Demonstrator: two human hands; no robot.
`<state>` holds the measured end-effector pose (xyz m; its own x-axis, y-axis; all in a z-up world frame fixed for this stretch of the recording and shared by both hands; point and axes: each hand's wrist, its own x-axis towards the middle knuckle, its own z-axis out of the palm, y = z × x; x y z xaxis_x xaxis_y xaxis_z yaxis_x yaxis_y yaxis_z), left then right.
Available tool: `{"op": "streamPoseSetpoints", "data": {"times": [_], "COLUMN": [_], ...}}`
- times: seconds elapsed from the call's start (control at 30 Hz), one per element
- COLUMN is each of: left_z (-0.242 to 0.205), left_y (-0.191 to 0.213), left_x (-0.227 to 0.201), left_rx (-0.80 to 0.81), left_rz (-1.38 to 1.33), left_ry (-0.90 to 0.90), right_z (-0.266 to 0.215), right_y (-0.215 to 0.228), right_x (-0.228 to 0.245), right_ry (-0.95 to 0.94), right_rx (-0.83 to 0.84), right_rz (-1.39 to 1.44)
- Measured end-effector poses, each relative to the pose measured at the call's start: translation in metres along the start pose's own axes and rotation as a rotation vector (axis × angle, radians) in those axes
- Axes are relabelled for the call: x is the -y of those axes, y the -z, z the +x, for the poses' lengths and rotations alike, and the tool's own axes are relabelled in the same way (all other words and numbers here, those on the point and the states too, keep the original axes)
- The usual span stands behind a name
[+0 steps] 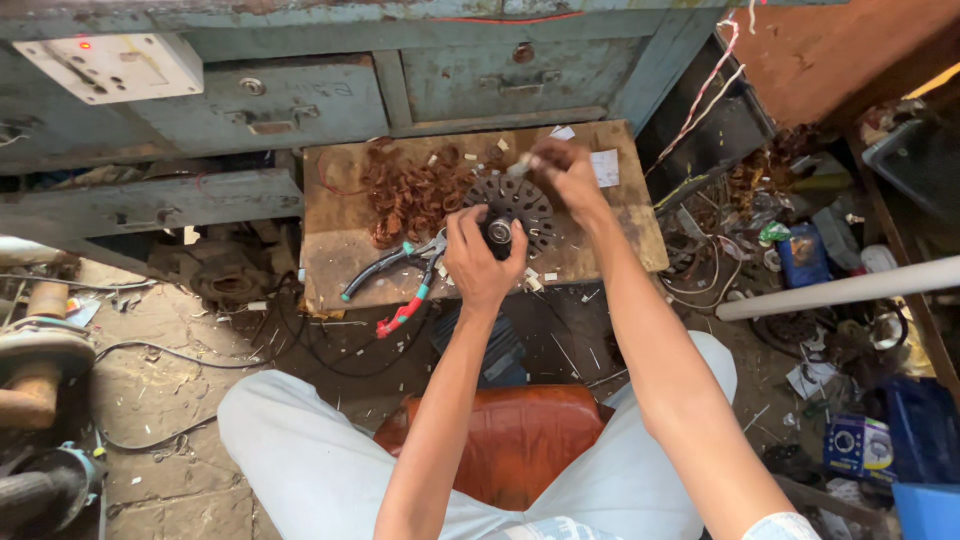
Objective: The person uses pliers to remove small white insulating pieces from the slots of a circular metal motor stator. They work methodically around the component, placing the removed pieces on the workbench. The person then picks up the stator to inspect it and places it back down.
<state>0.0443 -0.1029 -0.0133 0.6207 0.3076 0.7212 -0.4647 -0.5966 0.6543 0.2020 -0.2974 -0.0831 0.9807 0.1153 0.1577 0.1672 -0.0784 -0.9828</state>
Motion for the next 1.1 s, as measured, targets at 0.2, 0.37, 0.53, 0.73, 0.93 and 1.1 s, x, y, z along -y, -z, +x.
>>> {"op": "streamPoseSetpoints", "data": {"times": [0.2, 0.37, 0.53, 0.73, 0.93, 1.1], "left_z": [-0.003, -0.008, -0.005, -0.010, -0.007, -0.005], "left_y": [-0.002, 0.000, 0.002, -0.003, -0.003, 0.000], "left_x": [0.001, 0.004, 0.003, 0.006, 0.008, 0.003], "left_rx": [0.100, 0.134, 0.163, 0.179, 0.187, 0.190], "left_rz": [-0.022, -0.051, -0.036, -0.004, -0.014, -0.072], "left_ry": [-0.101, -0.150, -0.247, -0.223, -0.168, -0.119], "right_z": [-0.058, -0.117, -0.109, -0.106, -0.083, -0.066], "right_y": [0.023, 0.002, -0.017, -0.014, -0.011, -0.004], "right_x": [0.031, 0.045, 0.060, 0.065, 0.051, 0.020], "right_ry": [0.143, -0.248, -0.192, -0.212, -0.375, -0.337], "right_rx": [-0.296, -0.004, 0.009, 0.028, 0.089, 0.170], "right_rz": [-0.417, -0.093, 0.016, 0.183, 0.295, 0.364]}}
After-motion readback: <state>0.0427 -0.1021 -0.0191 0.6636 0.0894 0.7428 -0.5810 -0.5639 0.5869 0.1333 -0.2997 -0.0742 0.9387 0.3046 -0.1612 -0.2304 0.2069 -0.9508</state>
